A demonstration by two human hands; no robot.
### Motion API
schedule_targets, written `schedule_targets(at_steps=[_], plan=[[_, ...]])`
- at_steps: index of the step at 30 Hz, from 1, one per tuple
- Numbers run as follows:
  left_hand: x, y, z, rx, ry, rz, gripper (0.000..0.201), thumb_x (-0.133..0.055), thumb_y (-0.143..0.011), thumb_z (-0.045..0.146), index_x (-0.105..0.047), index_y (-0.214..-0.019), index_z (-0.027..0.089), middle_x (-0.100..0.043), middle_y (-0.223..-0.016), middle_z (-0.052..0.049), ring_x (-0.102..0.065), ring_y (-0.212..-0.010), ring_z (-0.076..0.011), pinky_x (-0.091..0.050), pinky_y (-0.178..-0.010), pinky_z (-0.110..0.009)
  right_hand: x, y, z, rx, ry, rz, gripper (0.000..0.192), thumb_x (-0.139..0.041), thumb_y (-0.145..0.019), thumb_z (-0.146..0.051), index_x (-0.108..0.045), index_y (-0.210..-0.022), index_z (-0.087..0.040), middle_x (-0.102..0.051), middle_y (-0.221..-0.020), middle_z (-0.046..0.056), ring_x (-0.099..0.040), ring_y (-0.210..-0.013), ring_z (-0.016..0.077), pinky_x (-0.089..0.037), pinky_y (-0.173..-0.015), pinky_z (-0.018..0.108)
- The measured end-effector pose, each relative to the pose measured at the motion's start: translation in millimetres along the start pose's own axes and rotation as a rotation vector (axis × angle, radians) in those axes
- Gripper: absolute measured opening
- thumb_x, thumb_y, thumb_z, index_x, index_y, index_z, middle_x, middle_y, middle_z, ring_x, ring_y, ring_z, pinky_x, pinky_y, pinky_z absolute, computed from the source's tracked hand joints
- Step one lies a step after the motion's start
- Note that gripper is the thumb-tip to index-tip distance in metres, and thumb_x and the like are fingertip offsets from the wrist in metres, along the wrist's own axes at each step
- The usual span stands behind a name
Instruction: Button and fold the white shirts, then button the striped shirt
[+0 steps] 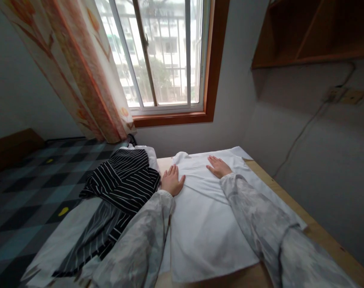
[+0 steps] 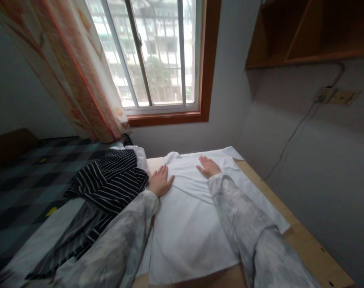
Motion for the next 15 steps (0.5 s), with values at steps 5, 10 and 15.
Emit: schedule_targets(at_steps=[5,10,15], plan=[[2.0,0,0,0.006,0.002,0.002,0.072,-0.033,-0.112,0.048,-0.035,-0.173,0.01,-0.027,-0.182,-0.017,-0.026,-0.17,-0.0321,-0.023,-0.137,-0.054,15,41,89,-0.161,0.028,0.002,0.077,-0.025,-0.114,-0.059,-0.032,-0.176,-0.014,-0.025,-0.183,0.014,-0.024,-0.171,0.0301,-0.02,-0.138,0.052],[3.2,-1,-1,0.012,0.003,-0.007,0.074,-0.034,-0.111,0.053,-0.035,-0.173,0.011,-0.027,-0.183,-0.017,-0.024,-0.171,-0.0334,-0.021,-0.137,-0.055,17,76,72,-0.128,0.009,0.037,0.084,-0.024,-0.112,-0.07,-0.028,-0.178,-0.017,-0.024,-0.184,0.015,-0.022,-0.171,0.0303,-0.02,-0.138,0.054],[3.2,-1,-3,0.004,-0.006,0.005,0.076,-0.035,-0.111,0.056,-0.037,-0.173,0.013,-0.028,-0.182,-0.017,-0.024,-0.17,-0.0353,-0.022,-0.137,-0.057,-2,119,9,0.175,0.03,0.048,0.082,-0.035,-0.11,-0.071,-0.027,-0.178,-0.026,-0.026,-0.184,0.009,-0.024,-0.17,0.0281,-0.026,-0.137,0.051]])
Point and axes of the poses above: each hand's wrist, its own y-axis away from the middle knuckle, its own x-axis out of the back of the hand, z = x × y, the point moved 10 cm from there along -y, towards the middle knuckle
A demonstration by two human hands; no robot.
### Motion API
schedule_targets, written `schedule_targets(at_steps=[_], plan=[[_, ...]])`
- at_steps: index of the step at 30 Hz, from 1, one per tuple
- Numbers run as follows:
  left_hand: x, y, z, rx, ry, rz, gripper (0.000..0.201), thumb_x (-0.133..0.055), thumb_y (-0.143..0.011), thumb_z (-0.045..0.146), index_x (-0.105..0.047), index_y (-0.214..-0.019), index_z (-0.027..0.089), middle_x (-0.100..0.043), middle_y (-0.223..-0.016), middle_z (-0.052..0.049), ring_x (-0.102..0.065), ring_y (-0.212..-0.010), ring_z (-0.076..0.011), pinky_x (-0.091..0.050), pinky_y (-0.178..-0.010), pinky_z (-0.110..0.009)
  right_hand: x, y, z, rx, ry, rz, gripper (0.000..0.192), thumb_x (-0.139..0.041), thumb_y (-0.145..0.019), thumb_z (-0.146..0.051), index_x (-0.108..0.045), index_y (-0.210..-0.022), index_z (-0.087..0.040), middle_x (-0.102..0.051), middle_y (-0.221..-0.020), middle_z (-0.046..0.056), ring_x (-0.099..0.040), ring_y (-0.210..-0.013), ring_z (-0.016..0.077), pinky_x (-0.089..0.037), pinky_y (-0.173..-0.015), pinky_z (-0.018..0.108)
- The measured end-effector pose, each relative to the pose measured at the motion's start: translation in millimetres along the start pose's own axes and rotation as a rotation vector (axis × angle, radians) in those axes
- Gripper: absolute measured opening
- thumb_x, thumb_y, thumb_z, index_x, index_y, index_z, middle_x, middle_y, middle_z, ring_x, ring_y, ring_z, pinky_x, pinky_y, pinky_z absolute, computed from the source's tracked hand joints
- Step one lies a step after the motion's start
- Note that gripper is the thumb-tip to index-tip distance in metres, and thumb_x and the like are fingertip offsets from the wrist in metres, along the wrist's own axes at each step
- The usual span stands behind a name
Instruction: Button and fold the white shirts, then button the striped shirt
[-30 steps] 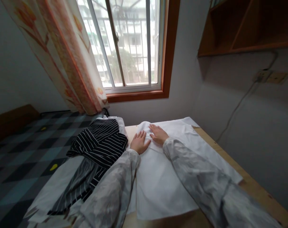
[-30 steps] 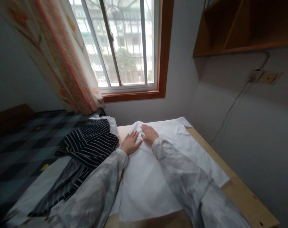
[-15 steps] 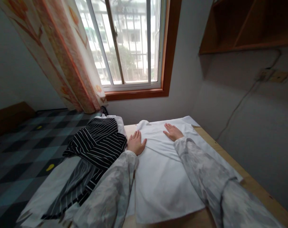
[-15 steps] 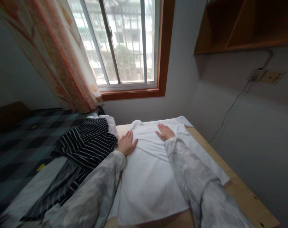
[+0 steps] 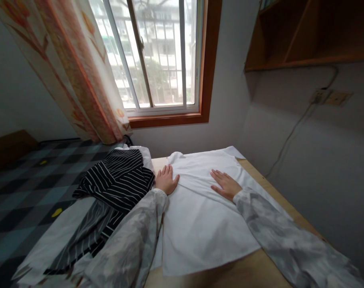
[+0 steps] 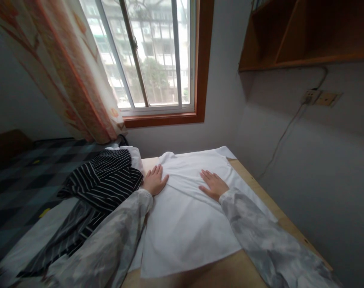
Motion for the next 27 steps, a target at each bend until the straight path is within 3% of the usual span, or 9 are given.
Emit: schedule_targets(at_steps=[3,8,11,14,18,20,22,24,27], plan=[[-0.5,0,-4,0.008,-0.014,0.001,0.074,-0.033,-0.111,0.054,-0.038,-0.172,0.012,-0.029,-0.182,-0.017,-0.027,-0.169,-0.0349,-0.024,-0.136,-0.057,-2,17,20,-0.057,0.012,-0.024,0.077,-0.038,-0.111,-0.065,-0.031,-0.177,-0.027,-0.029,-0.183,0.008,-0.028,-0.169,0.029,-0.027,-0.137,0.052],[10.0,1,-5,0.002,-0.053,0.053,0.065,-0.033,-0.11,0.037,-0.046,-0.167,0.006,-0.038,-0.177,-0.022,-0.034,-0.167,-0.0371,-0.025,-0.136,-0.059,9,41,94,-0.211,0.022,-0.02,0.073,-0.041,-0.11,-0.058,-0.038,-0.175,-0.025,-0.031,-0.182,0.008,-0.03,-0.169,0.03,-0.028,-0.137,0.053],[19.7,7,25,-0.199,-0.021,0.103,0.062,-0.035,-0.11,0.033,-0.051,-0.163,0.007,-0.042,-0.176,-0.021,-0.034,-0.167,-0.0344,-0.021,-0.138,-0.056,15,53,125,-0.285,-0.012,-0.002,0.07,-0.043,-0.108,-0.052,-0.044,-0.172,-0.023,-0.034,-0.18,0.01,-0.032,-0.168,0.0302,-0.026,-0.137,0.053],[18.5,21,60,-0.43,0.12,0.062,0.066,-0.034,-0.114,0.048,-0.043,-0.171,0.015,-0.038,-0.179,-0.012,-0.034,-0.168,-0.0274,-0.025,-0.139,-0.048,24,53,143,-0.367,-0.136,0.062,0.068,-0.05,-0.104,-0.047,-0.052,-0.166,-0.02,-0.04,-0.178,0.013,-0.037,-0.166,0.032,-0.026,-0.137,0.053],[2.9,33,74,-0.491,0.185,-0.045,0.074,-0.035,-0.113,0.064,-0.038,-0.174,0.022,-0.034,-0.181,-0.01,-0.031,-0.169,-0.029,-0.025,-0.139,-0.052,46,35,163,-0.535,-0.42,0.244,0.064,-0.063,-0.095,-0.046,-0.064,-0.151,-0.016,-0.059,-0.163,0.019,-0.051,-0.155,0.0333,-0.035,-0.132,0.048],[-4.3,37,73,-0.496,0.164,-0.082,0.077,-0.037,-0.112,0.067,-0.037,-0.174,0.022,-0.03,-0.182,-0.012,-0.027,-0.17,-0.0308,-0.023,-0.139,-0.055,52,26,179,-0.69,-0.651,0.353,0.058,-0.07,-0.091,-0.048,-0.069,-0.141,-0.018,-0.07,-0.148,0.016,-0.063,-0.141,0.0319,-0.049,-0.121,0.043],[-7.3,40,70,-0.51,0.145,-0.101,0.079,-0.038,-0.111,0.068,-0.036,-0.175,0.023,-0.026,-0.183,-0.011,-0.024,-0.171,-0.0318,-0.021,-0.139,-0.056,53,15,191,-0.804,-0.801,0.395,0.053,-0.072,-0.088,-0.054,-0.072,-0.129,-0.019,-0.078,-0.129,0.015,-0.074,-0.119,0.0301,-0.062,-0.098,0.038],[-8.5,44,68,-0.534,0.137,-0.121,0.078,-0.039,-0.111,0.069,-0.035,-0.176,0.027,-0.024,-0.184,-0.009,-0.023,-0.171,-0.0323,-0.02,-0.139,-0.057,56,-1,198,-0.836,-0.843,0.389,0.05,-0.067,-0.091,-0.059,-0.072,-0.119,-0.018,-0.079,-0.112,0.016,-0.078,-0.093,0.0272,-0.064,-0.073,0.034],[-8.5,49,67,-0.579,0.144,-0.139,0.074,-0.04,-0.11,0.07,-0.036,-0.175,0.035,-0.025,-0.184,-0.004,-0.023,-0.171,-0.0325,-0.019,-0.139,-0.058,68,-21,203,-0.785,-0.881,0.424,0.048,-0.056,-0.097,-0.063,-0.07,-0.107,-0.018,-0.077,-0.095,0.015,-0.07,-0.065,0.022,-0.056,-0.052,0.031]])
Point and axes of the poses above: each hand's wrist, its own y-axis away from the middle knuckle, its own x-axis out of the back of the hand, z = x × y, the point moved 10 cm from there along -y, towards the middle knuckle
